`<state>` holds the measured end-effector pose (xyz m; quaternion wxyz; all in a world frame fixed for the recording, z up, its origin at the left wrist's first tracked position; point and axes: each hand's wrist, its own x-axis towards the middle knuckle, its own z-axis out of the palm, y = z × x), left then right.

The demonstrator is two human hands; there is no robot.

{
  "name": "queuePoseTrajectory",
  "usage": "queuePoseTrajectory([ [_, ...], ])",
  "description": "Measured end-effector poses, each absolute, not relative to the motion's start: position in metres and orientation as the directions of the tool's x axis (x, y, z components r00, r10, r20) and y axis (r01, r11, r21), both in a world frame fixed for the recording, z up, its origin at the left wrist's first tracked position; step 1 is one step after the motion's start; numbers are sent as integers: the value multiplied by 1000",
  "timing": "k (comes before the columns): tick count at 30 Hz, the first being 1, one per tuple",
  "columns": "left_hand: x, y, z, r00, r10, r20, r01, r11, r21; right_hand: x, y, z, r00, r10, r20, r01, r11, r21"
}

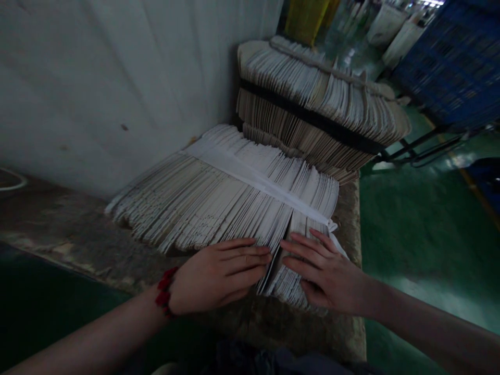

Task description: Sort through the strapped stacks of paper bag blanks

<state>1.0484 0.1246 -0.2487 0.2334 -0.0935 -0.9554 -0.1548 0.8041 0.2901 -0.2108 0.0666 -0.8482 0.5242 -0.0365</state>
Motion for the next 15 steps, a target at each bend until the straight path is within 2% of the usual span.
queuePoseTrajectory([
  [9,1050,121,-255,-843,104,527,269,931,247,802,290,-212,484,-875,-30,-869,-476,-136],
  [15,1050,123,-253,-855,80,512,250,929,272,801,292,-215,458,-887,56,-879,-461,-119],
])
